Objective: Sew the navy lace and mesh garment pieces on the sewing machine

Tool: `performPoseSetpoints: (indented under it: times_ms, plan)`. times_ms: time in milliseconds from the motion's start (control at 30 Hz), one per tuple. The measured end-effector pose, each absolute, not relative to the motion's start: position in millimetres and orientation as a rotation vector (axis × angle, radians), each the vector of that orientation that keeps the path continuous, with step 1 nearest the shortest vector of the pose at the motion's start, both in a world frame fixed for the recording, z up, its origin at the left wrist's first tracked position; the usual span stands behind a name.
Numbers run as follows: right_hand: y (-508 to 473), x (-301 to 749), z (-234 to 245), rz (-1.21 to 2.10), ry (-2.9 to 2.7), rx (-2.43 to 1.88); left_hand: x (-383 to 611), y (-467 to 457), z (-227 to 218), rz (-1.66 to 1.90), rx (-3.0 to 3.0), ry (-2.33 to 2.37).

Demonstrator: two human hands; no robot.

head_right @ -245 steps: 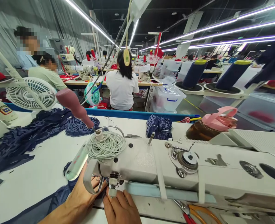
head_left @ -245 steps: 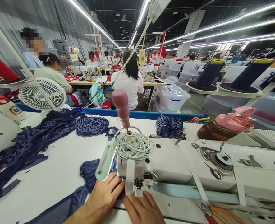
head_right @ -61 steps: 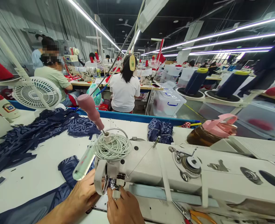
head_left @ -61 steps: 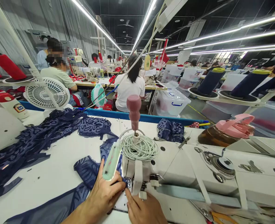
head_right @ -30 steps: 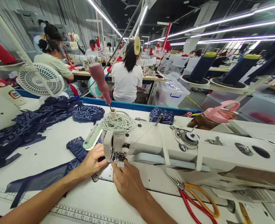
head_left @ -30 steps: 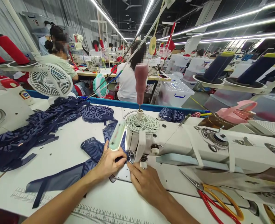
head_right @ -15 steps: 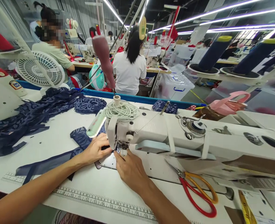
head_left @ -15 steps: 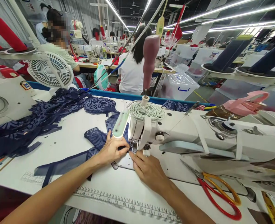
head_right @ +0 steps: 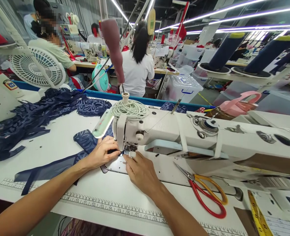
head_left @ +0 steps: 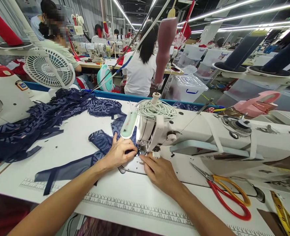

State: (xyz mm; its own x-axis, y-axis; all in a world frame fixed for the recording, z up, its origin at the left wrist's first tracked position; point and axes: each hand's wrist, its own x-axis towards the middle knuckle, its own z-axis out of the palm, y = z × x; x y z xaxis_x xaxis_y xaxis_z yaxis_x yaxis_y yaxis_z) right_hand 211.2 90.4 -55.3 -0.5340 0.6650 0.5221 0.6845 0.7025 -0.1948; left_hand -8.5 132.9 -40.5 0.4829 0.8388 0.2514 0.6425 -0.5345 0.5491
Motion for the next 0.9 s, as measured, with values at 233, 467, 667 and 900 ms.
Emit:
performPoseSetpoints:
  times_ms: [233, 467, 667, 900]
  plan:
    - [91.9, 211.2, -58.3, -0.065, -2.359, -1.047, -9.1, 133.0, -42.1, 0.717, 2.359, 1.229]
    - [91.3, 208.2, -52.2, -0.068, -2.403, -1.034, -11.0, 133.8, -36.1, 0.656, 2.478, 1.14]
    - [88.4, 212.2, -54.2, -0.097, -2.342, -1.059, -11.5, 132.9, -29.7, 0.602, 2.556, 1.097]
    - [89.9, 210.0, -52.6, -0.063, -2.411, -1.055, -11.9, 136.2, -35.1, 0.611, 2.521, 1.114]
